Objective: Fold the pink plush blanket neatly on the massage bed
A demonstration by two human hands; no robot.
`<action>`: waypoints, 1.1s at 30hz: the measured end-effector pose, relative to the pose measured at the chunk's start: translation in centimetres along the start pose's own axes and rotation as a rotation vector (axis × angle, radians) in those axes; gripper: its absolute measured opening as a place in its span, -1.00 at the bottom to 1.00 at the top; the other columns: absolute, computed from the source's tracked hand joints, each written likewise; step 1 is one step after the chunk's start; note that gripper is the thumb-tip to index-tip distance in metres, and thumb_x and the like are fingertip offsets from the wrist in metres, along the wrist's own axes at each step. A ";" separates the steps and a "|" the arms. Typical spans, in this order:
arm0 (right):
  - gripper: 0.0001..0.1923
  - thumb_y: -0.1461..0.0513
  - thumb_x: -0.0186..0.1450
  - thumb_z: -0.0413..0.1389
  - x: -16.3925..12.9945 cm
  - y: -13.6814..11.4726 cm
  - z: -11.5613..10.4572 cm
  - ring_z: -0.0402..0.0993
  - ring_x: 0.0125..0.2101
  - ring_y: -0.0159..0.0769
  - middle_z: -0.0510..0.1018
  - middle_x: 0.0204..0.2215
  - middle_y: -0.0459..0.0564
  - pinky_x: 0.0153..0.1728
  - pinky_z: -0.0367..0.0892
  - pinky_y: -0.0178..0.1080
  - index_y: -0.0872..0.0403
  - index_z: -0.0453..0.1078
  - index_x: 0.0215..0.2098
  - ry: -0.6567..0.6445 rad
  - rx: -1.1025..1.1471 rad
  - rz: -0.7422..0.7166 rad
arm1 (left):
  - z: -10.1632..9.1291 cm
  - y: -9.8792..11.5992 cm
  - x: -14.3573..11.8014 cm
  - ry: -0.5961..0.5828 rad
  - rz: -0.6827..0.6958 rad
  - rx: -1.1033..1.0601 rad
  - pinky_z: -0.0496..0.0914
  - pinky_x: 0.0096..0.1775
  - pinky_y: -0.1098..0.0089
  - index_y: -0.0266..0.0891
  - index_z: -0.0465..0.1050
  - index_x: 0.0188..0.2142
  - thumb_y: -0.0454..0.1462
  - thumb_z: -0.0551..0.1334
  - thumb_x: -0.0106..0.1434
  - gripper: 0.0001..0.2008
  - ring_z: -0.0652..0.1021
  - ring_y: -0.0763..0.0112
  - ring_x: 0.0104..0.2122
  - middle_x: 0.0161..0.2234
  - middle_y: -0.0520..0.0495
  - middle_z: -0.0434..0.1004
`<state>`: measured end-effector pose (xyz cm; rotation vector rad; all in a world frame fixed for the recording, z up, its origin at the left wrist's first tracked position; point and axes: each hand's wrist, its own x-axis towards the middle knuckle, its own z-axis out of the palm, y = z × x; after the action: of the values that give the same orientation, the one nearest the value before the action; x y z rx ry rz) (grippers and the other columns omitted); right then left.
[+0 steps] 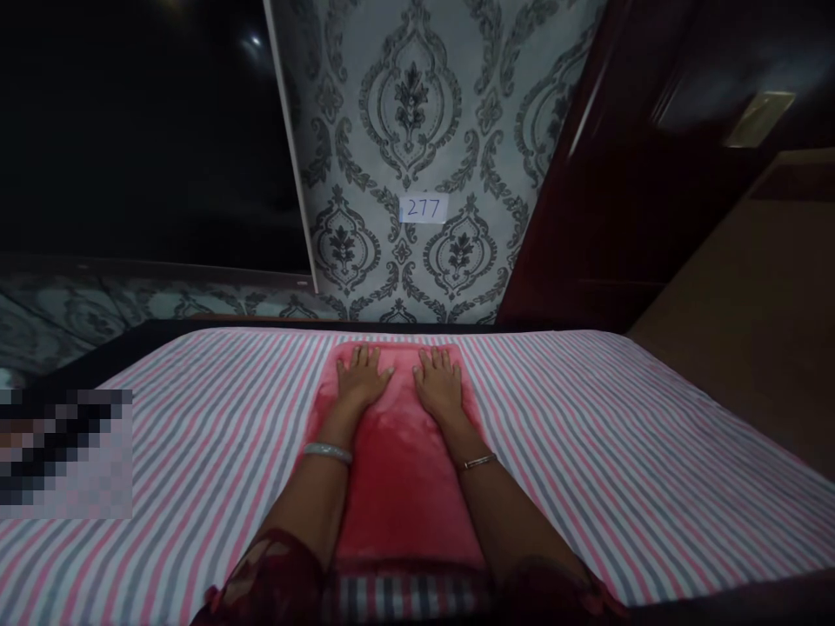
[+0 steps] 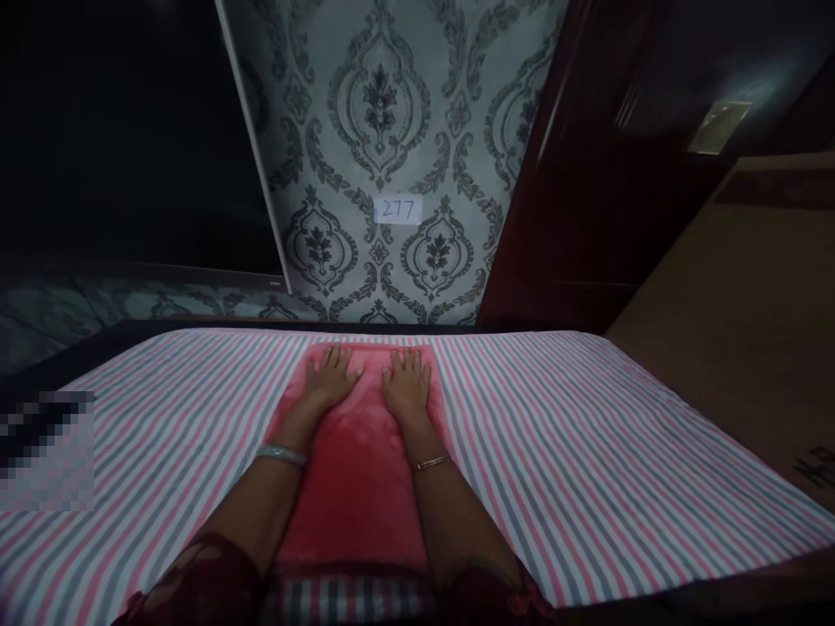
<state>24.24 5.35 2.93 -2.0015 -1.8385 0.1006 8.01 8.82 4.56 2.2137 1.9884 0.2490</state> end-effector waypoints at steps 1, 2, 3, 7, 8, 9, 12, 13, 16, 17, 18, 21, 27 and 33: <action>-0.43 0.10 0.47 -0.18 0.0 0.0 0.0 -0.11 0.41 -0.01 0.09 0.42 0.08 0.33 -0.17 0.13 0.03 0.13 0.40 -0.004 0.003 0.004 | -0.1 -0.7 0.2 -0.018 -0.009 -0.011 -0.12 0.33 -0.16 -0.24 -0.01 0.42 0.03 -0.07 0.39 -0.29 -0.09 0.06 0.43 0.45 -0.23 -0.21; -0.43 0.10 0.47 -0.19 0.0 0.0 -0.1 -0.11 0.41 -0.01 0.09 0.42 0.08 0.33 -0.17 0.13 0.03 0.13 0.40 -0.008 0.006 0.008 | -0.2 -1.4 0.3 -0.026 -0.026 -0.021 -0.09 0.33 -0.16 -0.26 -0.02 0.42 0.02 -0.09 0.39 -0.29 -0.09 0.06 0.43 0.46 -0.24 -0.23; -0.43 0.10 0.47 -0.19 0.1 0.0 -0.1 -0.12 0.41 -0.01 0.09 0.42 0.08 0.33 -0.17 0.13 0.04 0.13 0.40 -0.009 0.009 0.010 | -0.3 -2.2 0.3 -0.027 -0.052 -0.035 -0.07 0.32 -0.17 -0.27 -0.05 0.43 0.01 -0.11 0.39 -0.29 -0.09 0.05 0.43 0.46 -0.25 -0.24; -0.43 0.11 0.47 -0.18 0.3 0.2 0.1 -0.12 0.41 0.02 0.09 0.41 0.11 0.33 -0.18 0.16 0.06 0.13 0.40 0.000 0.011 -0.003 | -0.3 -4.8 -0.1 -0.030 -0.143 -0.097 -0.01 0.31 -0.15 -0.24 -0.11 0.44 -0.01 -0.23 0.42 -0.31 -0.02 0.06 0.42 0.46 -0.26 -0.22; -0.43 0.11 0.47 -0.18 0.3 0.2 0.2 -0.12 0.40 0.02 0.09 0.41 0.11 0.32 -0.18 0.16 0.06 0.13 0.40 0.001 0.008 -0.004 | -0.3 -5.2 -0.2 -0.029 -0.148 -0.106 -0.01 0.32 -0.12 -0.25 -0.11 0.44 -0.01 -0.24 0.42 -0.31 -0.01 0.08 0.42 0.46 -0.27 -0.20; -0.43 0.11 0.47 -0.18 0.3 0.3 0.3 -0.11 0.40 0.01 0.09 0.41 0.10 0.33 -0.18 0.15 0.05 0.13 0.40 0.002 0.004 -0.003 | -0.2 -5.4 -0.3 -0.027 -0.148 -0.106 -0.02 0.32 -0.10 -0.25 -0.11 0.44 -0.02 -0.25 0.42 -0.31 0.00 0.10 0.42 0.46 -0.27 -0.19; -0.44 0.10 0.47 -0.18 0.2 0.2 0.4 -0.11 0.40 -0.03 0.10 0.41 0.08 0.33 -0.18 0.13 0.04 0.13 0.40 0.001 -0.013 0.007 | 0.0 -5.4 -0.5 -0.015 -0.145 -0.103 -0.02 0.33 -0.09 -0.24 -0.10 0.44 -0.02 -0.25 0.43 -0.32 0.00 0.14 0.42 0.46 -0.24 -0.17; -0.44 0.10 0.47 -0.18 0.2 0.1 0.4 -0.12 0.40 -0.04 0.09 0.42 0.08 0.33 -0.18 0.12 0.03 0.12 0.40 0.001 -0.019 0.010 | -0.1 -5.3 -0.6 -0.013 -0.146 -0.102 -0.01 0.32 -0.09 -0.23 -0.09 0.44 -0.02 -0.24 0.43 -0.33 0.01 0.15 0.41 0.45 -0.23 -0.16; -0.43 0.10 0.48 -0.20 0.1 -0.2 -0.3 -0.14 0.41 -0.06 0.07 0.42 0.07 0.34 -0.19 0.10 0.03 0.09 0.41 -0.020 -0.031 0.013 | -0.8 -5.1 -0.7 -0.009 -0.151 -0.095 0.04 0.31 -0.09 -0.22 -0.05 0.43 -0.02 -0.22 0.43 -0.34 0.05 0.15 0.41 0.44 -0.24 -0.11; -0.43 0.10 0.49 -0.21 0.0 -0.3 -0.7 -0.14 0.41 -0.07 0.05 0.43 0.07 0.34 -0.18 0.10 0.03 0.08 0.42 -0.040 -0.033 0.015 | -1.3 -5.0 -0.9 -0.012 -0.150 -0.091 0.07 0.31 -0.08 -0.22 -0.03 0.43 -0.02 -0.21 0.43 -0.34 0.07 0.15 0.40 0.44 -0.24 -0.08; -0.43 0.10 0.49 -0.22 0.0 -0.4 -1.3 -0.14 0.41 -0.08 0.04 0.43 0.07 0.33 -0.17 0.09 0.03 0.07 0.42 -0.063 -0.035 0.016 | -1.8 -4.9 -1.0 -0.016 -0.150 -0.086 0.11 0.29 -0.07 -0.22 0.00 0.42 -0.01 -0.20 0.43 -0.34 0.10 0.14 0.39 0.42 -0.26 -0.03; -0.43 0.08 0.50 -0.25 -0.5 -0.7 -3.1 -0.10 0.40 -0.09 0.05 0.43 0.11 0.31 -0.09 0.06 0.04 0.06 0.42 -0.108 -0.037 0.017 | -3.4 -4.2 -2.3 -0.004 -0.155 -0.055 0.16 0.25 -0.15 -0.31 0.11 0.38 0.01 -0.16 0.42 -0.32 0.16 -0.02 0.37 0.38 -0.38 0.08; -0.43 0.03 0.49 -0.17 -5.3 -0.7 -4.3 -0.09 0.40 0.04 0.05 0.43 0.13 0.31 -0.18 0.16 -0.05 0.10 0.41 -0.100 -0.071 -0.125 | -2.0 -1.4 -8.4 0.108 0.196 0.062 -0.08 0.33 -0.13 -0.20 0.11 0.38 -0.02 -0.10 0.44 -0.39 0.01 0.06 0.41 0.43 -0.24 -0.01; -0.41 0.00 0.46 -0.10 -8.6 0.2 -2.0 -0.16 0.41 0.06 -0.01 0.44 0.03 0.32 -0.28 0.19 -0.13 0.05 0.42 -0.081 -0.095 -0.172 | 1.5 -1.1 -11.0 0.122 0.328 0.165 -0.08 0.29 -0.25 -0.21 0.09 0.39 0.02 -0.04 0.43 -0.35 0.04 -0.05 0.40 0.42 -0.30 -0.02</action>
<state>24.03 -3.50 2.68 -1.9174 -2.0945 0.0456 6.11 -2.02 2.61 2.6885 1.7477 0.2720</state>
